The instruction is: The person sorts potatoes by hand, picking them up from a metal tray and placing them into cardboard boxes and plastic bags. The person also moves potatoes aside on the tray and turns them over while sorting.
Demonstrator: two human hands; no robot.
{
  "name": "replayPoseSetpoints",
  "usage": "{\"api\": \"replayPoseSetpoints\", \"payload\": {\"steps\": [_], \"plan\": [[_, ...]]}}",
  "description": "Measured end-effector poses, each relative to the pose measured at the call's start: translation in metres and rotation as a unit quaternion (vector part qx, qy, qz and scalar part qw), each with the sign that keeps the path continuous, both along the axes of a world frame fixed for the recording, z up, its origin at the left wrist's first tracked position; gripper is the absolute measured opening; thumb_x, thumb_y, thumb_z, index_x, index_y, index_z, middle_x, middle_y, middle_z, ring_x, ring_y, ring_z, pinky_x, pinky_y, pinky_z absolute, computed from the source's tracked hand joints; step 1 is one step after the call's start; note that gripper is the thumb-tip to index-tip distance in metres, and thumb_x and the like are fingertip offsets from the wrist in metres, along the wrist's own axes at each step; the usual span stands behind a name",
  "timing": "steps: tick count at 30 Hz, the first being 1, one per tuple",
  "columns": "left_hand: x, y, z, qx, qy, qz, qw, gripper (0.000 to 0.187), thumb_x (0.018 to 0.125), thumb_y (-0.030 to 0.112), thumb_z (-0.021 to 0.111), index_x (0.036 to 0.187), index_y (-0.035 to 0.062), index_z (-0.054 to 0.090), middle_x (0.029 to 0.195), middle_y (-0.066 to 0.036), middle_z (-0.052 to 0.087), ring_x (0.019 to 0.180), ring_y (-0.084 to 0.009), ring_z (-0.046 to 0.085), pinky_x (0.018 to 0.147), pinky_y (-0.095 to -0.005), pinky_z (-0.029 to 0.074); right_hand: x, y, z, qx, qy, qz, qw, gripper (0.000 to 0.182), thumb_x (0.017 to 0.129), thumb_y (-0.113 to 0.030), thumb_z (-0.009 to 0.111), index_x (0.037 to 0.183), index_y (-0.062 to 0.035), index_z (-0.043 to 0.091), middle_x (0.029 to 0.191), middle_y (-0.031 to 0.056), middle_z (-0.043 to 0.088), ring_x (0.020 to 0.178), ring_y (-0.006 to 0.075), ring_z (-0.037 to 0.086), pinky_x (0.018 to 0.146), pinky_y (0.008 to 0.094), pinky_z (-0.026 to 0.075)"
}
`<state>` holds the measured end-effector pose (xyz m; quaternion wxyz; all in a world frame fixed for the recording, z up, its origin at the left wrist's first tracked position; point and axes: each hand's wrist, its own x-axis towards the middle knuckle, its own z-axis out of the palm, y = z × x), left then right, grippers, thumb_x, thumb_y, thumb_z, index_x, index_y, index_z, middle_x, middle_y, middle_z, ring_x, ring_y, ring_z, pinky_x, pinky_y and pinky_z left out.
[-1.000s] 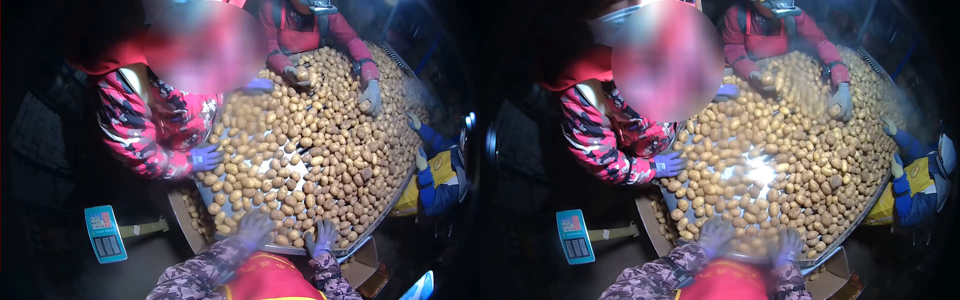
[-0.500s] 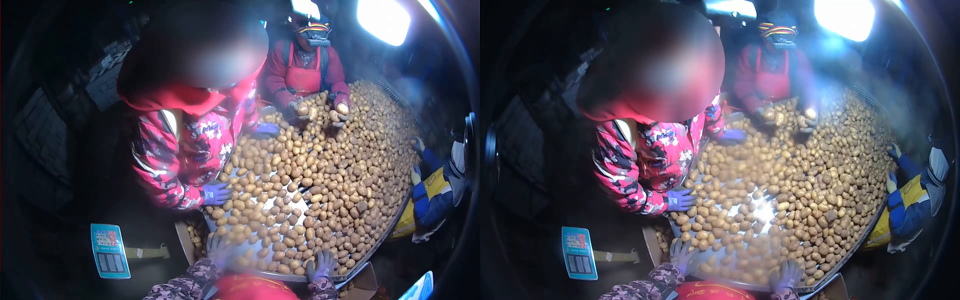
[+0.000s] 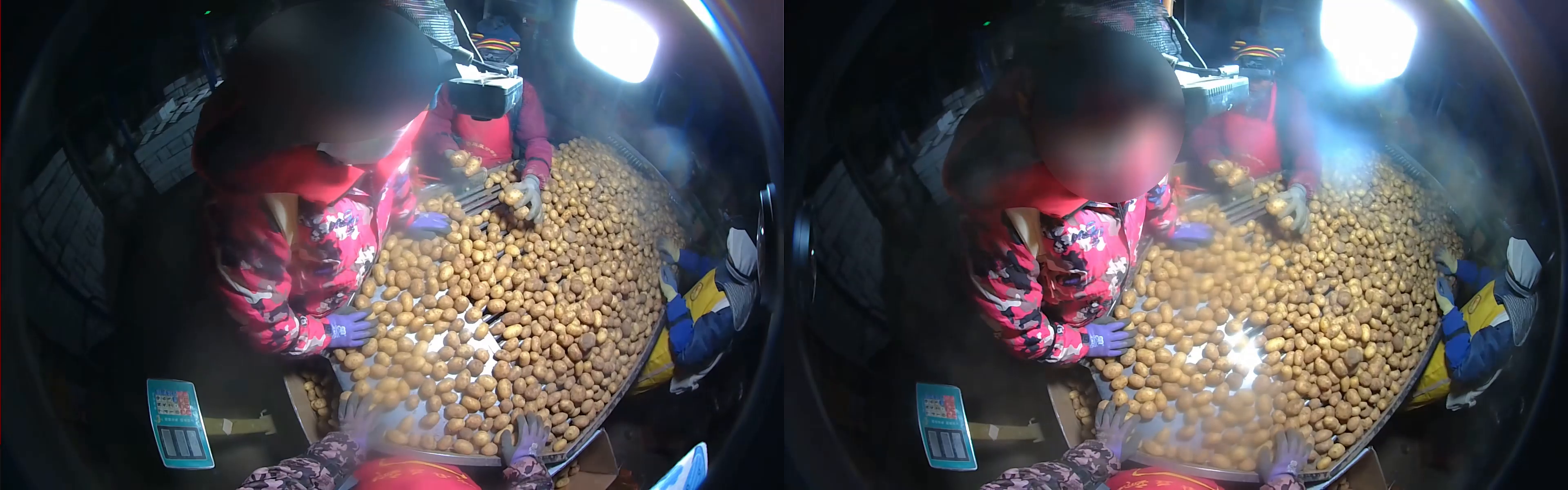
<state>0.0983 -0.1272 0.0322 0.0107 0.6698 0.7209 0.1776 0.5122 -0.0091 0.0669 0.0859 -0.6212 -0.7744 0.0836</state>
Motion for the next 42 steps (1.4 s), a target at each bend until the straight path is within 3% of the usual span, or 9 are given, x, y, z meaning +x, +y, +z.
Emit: {"api": "replayPoseSetpoints", "payload": {"steps": [7, 9, 12, 18, 22, 26, 29, 35, 42], "plan": [[-0.010, -0.005, -0.056, 0.071, 0.070, -0.010, 0.995, 0.064, 0.074, 0.038, 0.080, 0.133, 0.0182, 0.064, 0.146, -0.019, 0.051, 0.139, -0.0491, 0.042, 0.117, -0.0656, 0.030, 0.001, 0.000, -0.004, 0.098, 0.012, 0.030, 0.995, 0.052, 0.079, -0.031, 0.074, 0.124, -0.0083, 0.063, 0.131, 0.0209, 0.058, 0.124, 0.0430, 0.052, 0.104, 0.0609, 0.040], [0.007, 0.018, 0.033, -0.154, -0.041, 0.003, 0.987, 0.068, 0.075, 0.033, 0.078, 0.137, 0.0142, 0.059, 0.147, -0.024, 0.049, 0.140, -0.0491, 0.041, 0.114, -0.0651, 0.034, 0.004, 0.005, -0.018, 0.013, -0.055, -0.016, 0.998, 0.041, 0.077, -0.032, 0.076, 0.111, -0.0107, 0.068, 0.117, 0.0187, 0.064, 0.109, 0.0420, 0.061, 0.091, 0.0558, 0.049], [0.026, 0.029, 0.007, 0.070, -0.030, -0.078, 0.994, 0.057, 0.087, 0.026, 0.068, 0.138, 0.0029, 0.056, 0.147, -0.029, 0.049, 0.139, -0.0528, 0.042, 0.114, -0.0673, 0.032, 0.004, 0.003, -0.006, 0.074, 0.053, -0.012, 0.996, 0.047, 0.073, -0.039, 0.081, 0.111, -0.0146, 0.069, 0.117, 0.0145, 0.066, 0.109, 0.0391, 0.062, 0.086, 0.0533, 0.050], [0.187, 0.128, 0.073, 0.094, -0.109, -0.380, 0.914, 0.052, 0.086, 0.023, 0.069, 0.133, 0.0026, 0.058, 0.142, -0.028, 0.053, 0.130, -0.0546, 0.050, 0.111, -0.0672, 0.036, 0.005, -0.011, -0.010, 0.053, 0.007, -0.065, 0.996, 0.057, 0.091, -0.047, 0.067, 0.140, -0.0200, 0.060, 0.146, 0.0033, 0.056, 0.140, 0.0289, 0.046, 0.113, 0.0549, 0.031], [0.296, 0.154, 0.089, 0.069, -0.180, -0.476, 0.858, 0.053, 0.085, 0.023, 0.070, 0.133, 0.0008, 0.059, 0.142, -0.029, 0.053, 0.134, -0.0538, 0.045, 0.114, -0.0628, 0.035, 0.014, -0.065, -0.044, 0.124, 0.074, -0.171, 0.975, 0.046, 0.074, -0.031, 0.074, 0.114, -0.0097, 0.072, 0.124, 0.0116, 0.067, 0.128, 0.0315, 0.056, 0.112, 0.0466, 0.042], [0.390, 0.168, 0.075, 0.059, -0.150, -0.545, 0.823, 0.059, 0.083, 0.025, 0.071, 0.137, 0.0050, 0.060, 0.144, -0.027, 0.053, 0.135, -0.0517, 0.045, 0.113, -0.0631, 0.036, 0.094, -0.152, 0.039, 0.271, 0.298, -0.311, 0.861, 0.033, 0.078, -0.005, 0.079, 0.110, -0.0045, 0.071, 0.116, 0.0148, 0.069, 0.115, 0.0375, 0.065, 0.101, 0.0484, 0.054], [0.466, 0.190, 0.052, 0.059, -0.053, -0.577, 0.813, 0.067, 0.083, 0.035, 0.073, 0.143, 0.0105, 0.057, 0.149, -0.022, 0.052, 0.138, -0.0492, 0.044, 0.114, -0.0631, 0.034, 0.167, -0.197, 0.040, 0.366, 0.190, -0.410, 0.814, 0.032, 0.080, -0.005, 0.079, 0.112, -0.0059, 0.072, 0.111, 0.0137, 0.072, 0.107, 0.0353, 0.068, 0.095, 0.0469, 0.055], [0.565, 0.259, -0.004, 0.032, 0.094, -0.567, 0.818, 0.073, 0.084, 0.052, 0.072, 0.146, 0.0181, 0.054, 0.158, -0.017, 0.044, 0.145, -0.0467, 0.037, 0.116, -0.0647, 0.031, 0.289, -0.234, -0.006, 0.296, 0.156, -0.498, 0.800, 0.029, 0.083, -0.009, 0.076, 0.112, -0.0079, 0.071, 0.108, 0.0149, 0.073, 0.100, 0.0388, 0.068, 0.088, 0.0475, 0.056], [0.557, 0.266, -0.005, 0.047, 0.072, -0.613, 0.785, 0.061, 0.077, 0.034, 0.073, 0.132, 0.0096, 0.065, 0.148, -0.021, 0.052, 0.145, -0.0535, 0.035, 0.114, -0.0679, 0.031, 0.428, -0.189, -0.080, 0.233, 0.116, -0.534, 0.804, 0.033, 0.085, -0.018, 0.072, 0.115, -0.0064, 0.068, 0.104, 0.0189, 0.071, 0.099, 0.0427, 0.067, 0.089, 0.0521, 0.053]]}}
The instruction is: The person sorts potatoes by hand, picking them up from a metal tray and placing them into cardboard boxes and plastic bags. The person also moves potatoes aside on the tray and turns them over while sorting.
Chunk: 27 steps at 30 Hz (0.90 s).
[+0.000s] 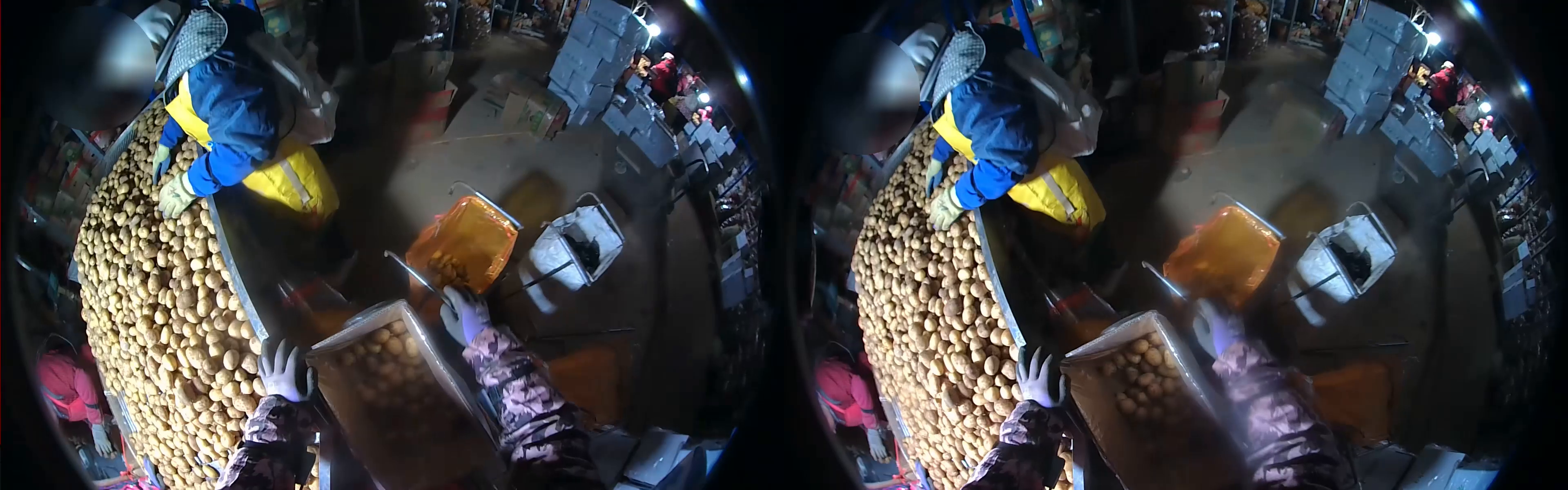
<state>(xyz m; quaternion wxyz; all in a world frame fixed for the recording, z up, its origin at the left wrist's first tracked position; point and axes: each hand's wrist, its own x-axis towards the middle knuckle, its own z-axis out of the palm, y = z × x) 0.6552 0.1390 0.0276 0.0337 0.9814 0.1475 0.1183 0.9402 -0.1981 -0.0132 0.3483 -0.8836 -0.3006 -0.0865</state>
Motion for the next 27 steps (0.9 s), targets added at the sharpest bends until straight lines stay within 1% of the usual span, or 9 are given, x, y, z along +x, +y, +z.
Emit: {"api": "replayPoseSetpoints", "payload": {"steps": [2, 3, 6, 9, 15, 17, 21, 25, 27], "plan": [[0.001, 0.000, 0.005, -0.001, 0.003, -0.007, 1.000, 0.059, 0.077, 0.033, 0.073, 0.130, 0.0083, 0.066, 0.146, -0.022, 0.054, 0.143, -0.0552, 0.037, 0.114, -0.0683, 0.032, 0.017, -0.001, -0.062, -0.125, 0.066, -0.012, 0.990, 0.026, 0.085, -0.019, 0.073, 0.108, -0.0070, 0.067, 0.097, 0.0221, 0.070, 0.094, 0.0449, 0.067, 0.087, 0.0538, 0.053], [0.002, -0.001, 0.008, -0.001, 0.003, -0.012, 1.000, 0.058, 0.077, 0.033, 0.072, 0.129, 0.0077, 0.066, 0.145, -0.022, 0.054, 0.142, -0.0561, 0.037, 0.114, -0.0685, 0.033, 0.013, -0.004, -0.085, -0.065, 0.133, -0.031, 0.989, 0.016, 0.086, -0.016, 0.070, 0.097, -0.0056, 0.065, 0.090, 0.0247, 0.068, 0.089, 0.0475, 0.066, 0.082, 0.0544, 0.052], [0.003, -0.003, 0.011, 0.011, -0.006, -0.017, 1.000, 0.056, 0.077, 0.031, 0.071, 0.127, 0.0064, 0.067, 0.142, -0.023, 0.056, 0.140, -0.0589, 0.039, 0.113, -0.0699, 0.034, -0.010, -0.027, -0.046, -0.153, 0.196, 0.096, 0.964, 0.011, 0.086, -0.013, 0.067, 0.089, -0.0035, 0.062, 0.088, 0.0255, 0.066, 0.088, 0.0481, 0.065, 0.077, 0.0541, 0.051], [0.002, 0.000, 0.013, 0.009, 0.016, -0.024, 1.000, 0.056, 0.076, 0.032, 0.070, 0.123, 0.0031, 0.067, 0.139, -0.027, 0.055, 0.138, -0.0620, 0.038, 0.112, -0.0716, 0.035, -0.005, -0.024, -0.045, -0.081, 0.305, 0.101, 0.944, 0.011, 0.083, -0.010, 0.065, 0.087, -0.0023, 0.059, 0.089, 0.0266, 0.064, 0.090, 0.0496, 0.064, 0.076, 0.0538, 0.050], [0.006, -0.002, 0.010, 0.010, -0.006, -0.045, 0.999, 0.054, 0.077, 0.032, 0.067, 0.122, 0.0015, 0.066, 0.133, -0.030, 0.057, 0.134, -0.0623, 0.042, 0.112, -0.0730, 0.034, -0.005, -0.018, -0.057, -0.122, 0.141, 0.103, 0.977, 0.020, 0.086, -0.015, 0.067, 0.104, -0.0078, 0.071, 0.094, 0.0172, 0.071, 0.095, 0.0410, 0.068, 0.085, 0.0517, 0.052], [0.008, -0.002, 0.017, -0.004, 0.014, -0.044, 0.999, 0.055, 0.078, 0.032, 0.066, 0.122, 0.0007, 0.066, 0.132, -0.030, 0.058, 0.132, -0.0623, 0.044, 0.112, -0.0728, 0.034, -0.050, -0.033, -0.139, 0.029, 0.277, 0.011, 0.960, 0.022, 0.088, -0.013, 0.063, 0.109, -0.0071, 0.071, 0.098, 0.0163, 0.072, 0.098, 0.0382, 0.067, 0.091, 0.0492, 0.051], [0.008, -0.002, 0.006, 0.035, -0.040, -0.045, 0.998, 0.055, 0.083, 0.039, 0.060, 0.118, -0.0020, 0.068, 0.126, -0.030, 0.062, 0.128, -0.0646, 0.047, 0.106, -0.0749, 0.040, -0.060, -0.006, -0.146, 0.335, 0.475, -0.015, 0.813, 0.026, 0.099, -0.012, 0.055, 0.119, -0.0026, 0.070, 0.119, 0.0142, 0.071, 0.113, 0.0282, 0.065, 0.099, 0.0404, 0.050], [0.010, -0.002, 0.012, 0.028, -0.027, -0.070, 0.997, 0.051, 0.082, 0.030, 0.064, 0.119, -0.0057, 0.064, 0.125, -0.031, 0.062, 0.123, -0.0560, 0.055, 0.114, -0.0746, 0.032, -0.018, -0.002, -0.079, 0.040, 0.275, 0.058, 0.959, 0.029, 0.089, -0.004, 0.057, 0.116, -0.0014, 0.070, 0.115, 0.0228, 0.070, 0.113, 0.0412, 0.064, 0.099, 0.0476, 0.050], [0.012, 0.000, 0.015, 0.028, -0.030, -0.084, 0.996, 0.050, 0.082, 0.030, 0.065, 0.116, -0.0061, 0.064, 0.123, -0.031, 0.062, 0.122, -0.0546, 0.057, 0.113, -0.0748, 0.034, -0.006, -0.005, -0.044, -0.045, 0.220, 0.085, 0.971, 0.031, 0.081, 0.003, 0.059, 0.110, -0.0006, 0.070, 0.113, 0.0239, 0.069, 0.113, 0.0447, 0.063, 0.100, 0.0506, 0.049]]}}
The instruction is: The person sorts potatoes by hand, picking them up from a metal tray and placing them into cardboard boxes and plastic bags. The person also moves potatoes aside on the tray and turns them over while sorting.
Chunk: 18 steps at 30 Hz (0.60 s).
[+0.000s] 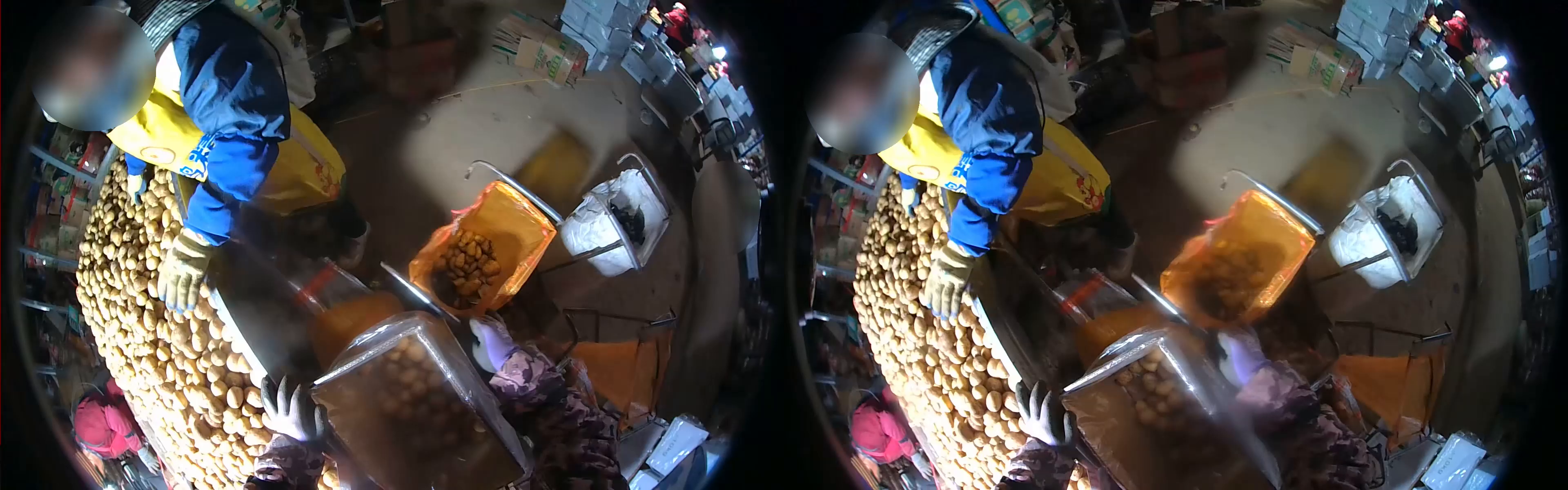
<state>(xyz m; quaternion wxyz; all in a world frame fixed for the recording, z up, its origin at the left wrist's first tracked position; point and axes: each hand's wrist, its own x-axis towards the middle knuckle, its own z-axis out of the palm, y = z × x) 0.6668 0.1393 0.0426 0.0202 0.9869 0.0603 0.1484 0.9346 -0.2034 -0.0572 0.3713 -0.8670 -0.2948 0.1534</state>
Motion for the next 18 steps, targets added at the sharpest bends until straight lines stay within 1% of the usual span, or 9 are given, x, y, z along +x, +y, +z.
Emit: {"api": "replayPoseSetpoints", "payload": {"steps": [4, 5, 10, 12, 14, 15, 16, 17, 18], "plan": [[0.007, -0.005, 0.010, -0.026, 0.008, 0.009, 1.000, 0.052, 0.078, 0.028, 0.068, 0.118, -0.0040, 0.065, 0.122, -0.030, 0.063, 0.124, -0.0578, 0.054, 0.111, -0.0730, 0.037, 0.030, -0.002, 0.004, 0.082, 0.027, -0.033, 0.996, 0.006, 0.097, -0.008, 0.064, 0.097, -0.0025, 0.067, 0.081, 0.0194, 0.067, 0.073, 0.0372, 0.067, 0.064, 0.0443, 0.050], [0.009, -0.001, 0.004, -0.006, -0.053, -0.013, 0.999, 0.056, 0.067, 0.026, 0.070, 0.116, 0.0001, 0.067, 0.126, -0.026, 0.062, 0.119, -0.0560, 0.054, 0.104, -0.0684, 0.043, 0.032, -0.004, 0.004, 0.049, 0.087, -0.040, 0.994, 0.009, 0.098, -0.010, 0.063, 0.100, -0.0017, 0.068, 0.083, 0.0204, 0.068, 0.073, 0.0363, 0.068, 0.066, 0.0435, 0.051], [0.006, -0.024, 0.032, -0.003, 0.068, 0.084, 0.994, 0.057, 0.081, 0.033, 0.077, 0.129, 0.0057, 0.065, 0.130, -0.022, 0.063, 0.127, -0.0515, 0.052, 0.102, -0.0634, 0.046, 0.031, -0.023, -0.048, 0.093, -0.130, -0.065, 0.985, 0.019, 0.100, -0.017, 0.066, 0.115, -0.0075, 0.073, 0.092, 0.0200, 0.072, 0.079, 0.0338, 0.071, 0.071, 0.0403, 0.055], [0.008, -0.030, 0.049, 0.001, 0.147, 0.104, 0.984, 0.031, 0.091, 0.026, 0.066, 0.116, 0.0078, 0.066, 0.116, -0.013, 0.066, 0.112, -0.0323, 0.063, 0.093, -0.0502, 0.053, 0.026, -0.022, -0.023, -0.085, -0.183, -0.103, 0.974, 0.036, 0.101, -0.015, 0.064, 0.136, -0.0096, 0.064, 0.086, 0.0131, 0.071, 0.076, 0.0244, 0.067, 0.071, 0.0370, 0.055], [0.019, -0.046, 0.058, -0.209, 0.306, 0.174, 0.912, 0.016, 0.099, 0.015, 0.054, 0.110, 0.0141, 0.066, 0.112, -0.008, 0.066, 0.111, -0.0190, 0.066, 0.094, -0.0369, 0.055, 0.044, -0.034, -0.046, 0.109, -0.142, -0.058, 0.982, 0.050, 0.102, -0.010, 0.059, 0.150, -0.0012, 0.049, 0.092, 0.0064, 0.064, 0.075, 0.0144, 0.061, 0.068, 0.0305, 0.053], [-0.009, -0.075, 0.102, -0.176, 0.319, 0.152, 0.919, 0.030, 0.098, 0.016, 0.056, 0.127, 0.0126, 0.064, 0.130, -0.011, 0.065, 0.118, -0.0281, 0.064, 0.098, -0.0441, 0.055, 0.012, -0.020, 0.049, 0.075, 0.097, -0.101, 0.987, 0.048, 0.103, -0.009, 0.057, 0.148, 0.0026, 0.049, 0.111, 0.0128, 0.067, 0.090, 0.0196, 0.065, 0.080, 0.0335, 0.055], [-0.057, -0.103, 0.075, -0.240, 0.207, 0.143, 0.937, 0.036, 0.097, 0.020, 0.060, 0.132, 0.0122, 0.061, 0.134, -0.014, 0.062, 0.120, -0.0328, 0.062, 0.098, -0.0488, 0.053, -0.003, -0.020, 0.042, 0.092, -0.151, -0.059, 0.983, 0.046, 0.105, -0.010, 0.053, 0.148, 0.0046, 0.048, 0.130, 0.0209, 0.064, 0.115, 0.0258, 0.064, 0.100, 0.0365, 0.051], [-0.103, -0.131, 0.049, -0.296, 0.097, 0.116, 0.943, 0.044, 0.096, 0.025, 0.064, 0.137, 0.0119, 0.058, 0.139, -0.016, 0.059, 0.121, -0.0375, 0.060, 0.098, -0.0535, 0.052, -0.050, 0.002, 0.113, 0.116, -0.020, -0.063, 0.991, 0.045, 0.107, -0.014, 0.051, 0.147, 0.0076, 0.048, 0.144, 0.0244, 0.058, 0.133, 0.0305, 0.055, 0.115, 0.0377, 0.042], [-0.140, -0.157, 0.052, -0.261, -0.020, 0.064, 0.963, 0.044, 0.095, 0.028, 0.066, 0.136, 0.0117, 0.058, 0.137, -0.017, 0.059, 0.122, -0.0384, 0.058, 0.100, -0.0541, 0.050, -0.054, 0.012, 0.081, 0.176, -0.063, -0.017, 0.982, 0.044, 0.108, -0.014, 0.050, 0.146, 0.0086, 0.049, 0.141, 0.0234, 0.060, 0.130, 0.0308, 0.057, 0.111, 0.0377, 0.044]]}}
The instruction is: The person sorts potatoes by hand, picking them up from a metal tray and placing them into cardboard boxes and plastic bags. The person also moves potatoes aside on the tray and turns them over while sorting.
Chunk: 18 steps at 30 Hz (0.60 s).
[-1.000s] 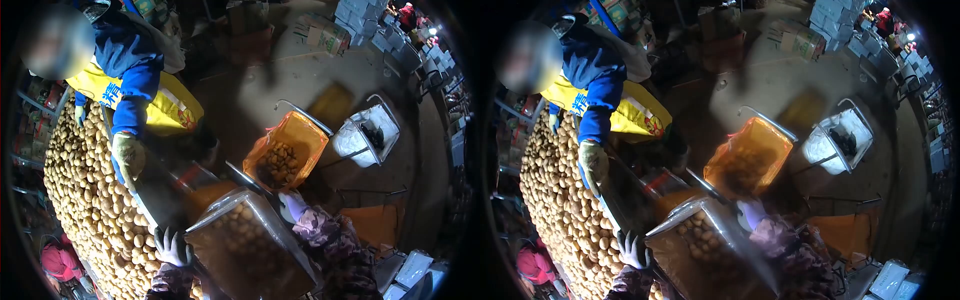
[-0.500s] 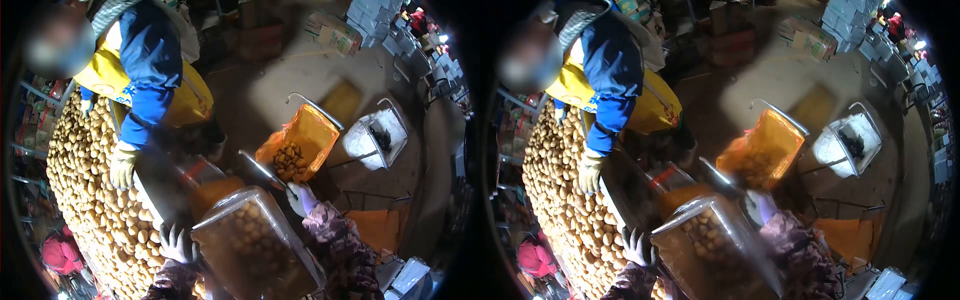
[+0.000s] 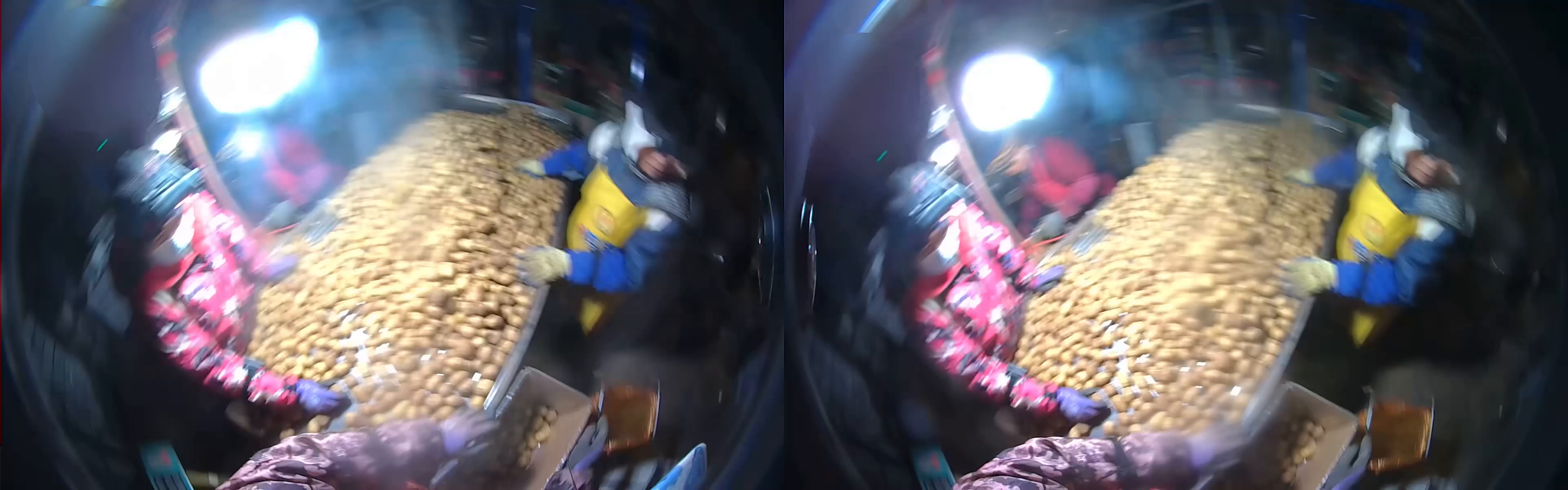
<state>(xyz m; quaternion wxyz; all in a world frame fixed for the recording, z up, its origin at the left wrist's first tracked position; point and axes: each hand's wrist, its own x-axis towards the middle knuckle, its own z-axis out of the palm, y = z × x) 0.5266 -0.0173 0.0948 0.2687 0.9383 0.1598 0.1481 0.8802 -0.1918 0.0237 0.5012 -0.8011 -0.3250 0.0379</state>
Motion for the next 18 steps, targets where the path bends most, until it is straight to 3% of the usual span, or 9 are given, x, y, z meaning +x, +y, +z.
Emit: {"api": "replayPoseSetpoints", "payload": {"steps": [1, 2, 4, 6, 7, 8, 12, 15, 18], "plan": [[-0.048, -0.023, 0.000, -0.021, -0.096, 0.021, 0.995, 0.042, 0.097, 0.028, 0.065, 0.134, 0.0104, 0.059, 0.137, -0.018, 0.058, 0.121, -0.0393, 0.058, 0.100, -0.0538, 0.049, -0.005, 0.010, -0.031, 0.054, -0.051, 0.045, 0.996, 0.044, 0.108, -0.014, 0.049, 0.144, 0.0097, 0.050, 0.138, 0.0223, 0.062, 0.126, 0.0311, 0.059, 0.108, 0.0377, 0.046], [-0.094, -0.029, 0.042, -0.112, -0.043, -0.029, 0.992, 0.030, 0.099, 0.019, 0.060, 0.123, 0.0015, 0.061, 0.122, -0.021, 0.063, 0.103, -0.0406, 0.064, 0.087, -0.0514, 0.053, -0.052, 0.031, -0.016, 0.028, 0.039, 0.075, 0.996, 0.042, 0.108, -0.013, 0.049, 0.143, 0.0095, 0.052, 0.133, 0.0216, 0.063, 0.123, 0.0309, 0.060, 0.107, 0.0380, 0.047], [-0.180, -0.078, 0.007, -0.085, -0.030, 0.233, 0.968, 0.036, 0.096, 0.026, 0.062, 0.126, 0.0076, 0.067, 0.117, -0.019, 0.068, 0.107, -0.0388, 0.064, 0.090, -0.0515, 0.051, -0.155, 0.080, 0.035, -0.040, 0.213, 0.110, 0.970, 0.039, 0.107, -0.012, 0.047, 0.139, 0.0092, 0.055, 0.124, 0.0202, 0.066, 0.117, 0.0304, 0.063, 0.104, 0.0386, 0.049], [-0.237, -0.107, 0.079, -0.144, 0.085, 0.396, 0.903, 0.035, 0.094, 0.027, 0.062, 0.122, 0.0061, 0.070, 0.106, -0.021, 0.070, 0.098, -0.0396, 0.067, 0.085, -0.0480, 0.052, -0.223, 0.114, 0.052, 0.008, -0.106, 0.245, 0.964, 0.037, 0.103, -0.010, 0.057, 0.135, 0.0091, 0.058, 0.130, 0.0240, 0.065, 0.124, 0.0330, 0.062, 0.108, 0.0412, 0.048], [-0.273, -0.122, 0.052, -0.054, -0.093, 0.427, 0.898, 0.020, 0.093, 0.017, 0.064, 0.107, 0.0043, 0.069, 0.109, -0.022, 0.067, 0.095, -0.0423, 0.066, 0.081, -0.0488, 0.055, -0.256, 0.130, 0.067, -0.002, -0.035, 0.279, 0.960, 0.035, 0.100, -0.008, 0.060, 0.131, 0.0092, 0.060, 0.133, 0.0263, 0.063, 0.127, 0.0370, 0.060, 0.110, 0.0438, 0.047], [-0.297, -0.128, 0.085, -0.013, -0.072, 0.390, 0.918, 0.023, 0.091, 0.017, 0.066, 0.110, 0.0050, 0.069, 0.107, -0.019, 0.070, 0.097, -0.0402, 0.067, 0.086, -0.0490, 0.055, -0.271, 0.145, 0.060, 0.023, -0.087, 0.311, 0.946, 0.034, 0.100, -0.008, 0.060, 0.130, 0.0083, 0.061, 0.133, 0.0267, 0.063, 0.127, 0.0388, 0.059, 0.111, 0.0457, 0.046], [-0.372, -0.162, -0.017, 0.047, -0.058, 0.562, 0.824, 0.028, 0.089, 0.018, 0.069, 0.114, 0.0042, 0.070, 0.108, -0.018, 0.071, 0.103, -0.0399, 0.068, 0.093, -0.0484, 0.054, -0.313, 0.195, 0.032, 0.036, -0.297, 0.333, 0.894, 0.041, 0.090, -0.016, 0.070, 0.127, 0.0000, 0.066, 0.130, 0.0238, 0.064, 0.126, 0.0427, 0.056, 0.112, 0.0538, 0.042], [-0.382, -0.169, -0.026, 0.039, -0.086, 0.573, 0.814, 0.026, 0.089, 0.014, 0.069, 0.113, 0.0040, 0.072, 0.111, -0.019, 0.072, 0.105, -0.0394, 0.069, 0.096, -0.0463, 0.055, -0.297, 0.203, -0.029, -0.178, -0.396, 0.332, 0.837, 0.050, 0.088, -0.025, 0.070, 0.134, -0.0094, 0.062, 0.129, 0.0214, 0.061, 0.126, 0.0421, 0.053, 0.110, 0.0558, 0.039], [-0.398, -0.162, -0.020, 0.044, -0.126, 0.607, 0.783, 0.027, 0.088, 0.011, 0.069, 0.113, 0.0032, 0.070, 0.112, -0.019, 0.072, 0.107, -0.0401, 0.068, 0.097, -0.0487, 0.054, -0.314, 0.195, -0.009, -0.174, -0.355, 0.326, 0.859, 0.053, 0.088, -0.027, 0.069, 0.137, -0.0103, 0.059, 0.133, 0.0189, 0.060, 0.131, 0.0414, 0.050, 0.112, 0.0563, 0.037]]}}
